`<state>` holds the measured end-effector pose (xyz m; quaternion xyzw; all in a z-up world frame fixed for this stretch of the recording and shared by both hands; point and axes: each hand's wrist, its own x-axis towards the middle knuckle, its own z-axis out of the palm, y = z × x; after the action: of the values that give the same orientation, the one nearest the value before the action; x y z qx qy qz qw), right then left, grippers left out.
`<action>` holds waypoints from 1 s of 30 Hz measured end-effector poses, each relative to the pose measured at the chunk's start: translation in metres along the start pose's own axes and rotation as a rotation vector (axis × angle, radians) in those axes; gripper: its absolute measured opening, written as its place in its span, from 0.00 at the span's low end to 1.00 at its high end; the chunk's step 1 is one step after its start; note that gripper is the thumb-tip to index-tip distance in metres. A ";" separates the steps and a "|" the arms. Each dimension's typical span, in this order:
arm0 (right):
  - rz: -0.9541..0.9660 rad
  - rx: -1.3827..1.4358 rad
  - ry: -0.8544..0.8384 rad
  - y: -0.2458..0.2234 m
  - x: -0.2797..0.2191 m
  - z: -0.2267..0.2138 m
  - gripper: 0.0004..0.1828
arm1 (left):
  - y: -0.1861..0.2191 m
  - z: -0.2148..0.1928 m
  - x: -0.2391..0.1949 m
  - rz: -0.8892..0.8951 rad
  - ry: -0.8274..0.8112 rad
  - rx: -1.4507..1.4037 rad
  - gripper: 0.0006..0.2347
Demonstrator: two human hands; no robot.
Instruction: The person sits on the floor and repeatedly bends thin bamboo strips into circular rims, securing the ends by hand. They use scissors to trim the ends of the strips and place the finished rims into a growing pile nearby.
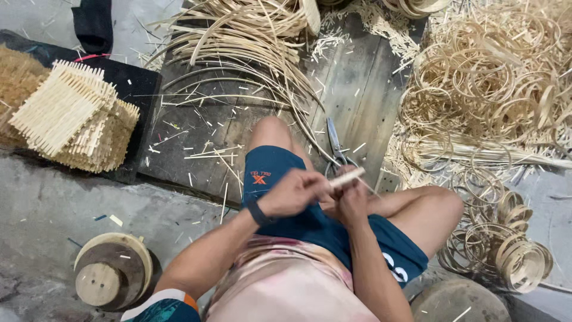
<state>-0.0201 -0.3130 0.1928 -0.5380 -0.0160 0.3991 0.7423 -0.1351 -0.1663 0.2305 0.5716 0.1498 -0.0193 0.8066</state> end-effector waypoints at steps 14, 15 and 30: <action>-0.135 -0.757 -0.384 -0.050 -0.025 0.042 0.12 | -0.003 -0.024 -0.004 0.357 0.328 0.358 0.06; -0.284 -0.778 -0.335 -0.058 -0.032 0.045 0.10 | -0.005 -0.027 -0.004 0.401 0.339 0.492 0.05; -0.198 -0.205 -0.119 -0.034 -0.012 0.017 0.07 | -0.031 -0.010 0.014 0.158 0.112 -0.054 0.11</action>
<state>-0.0162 -0.3102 0.2319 -0.5823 -0.1535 0.3512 0.7169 -0.1298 -0.1652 0.1954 0.5598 0.1496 0.0803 0.8110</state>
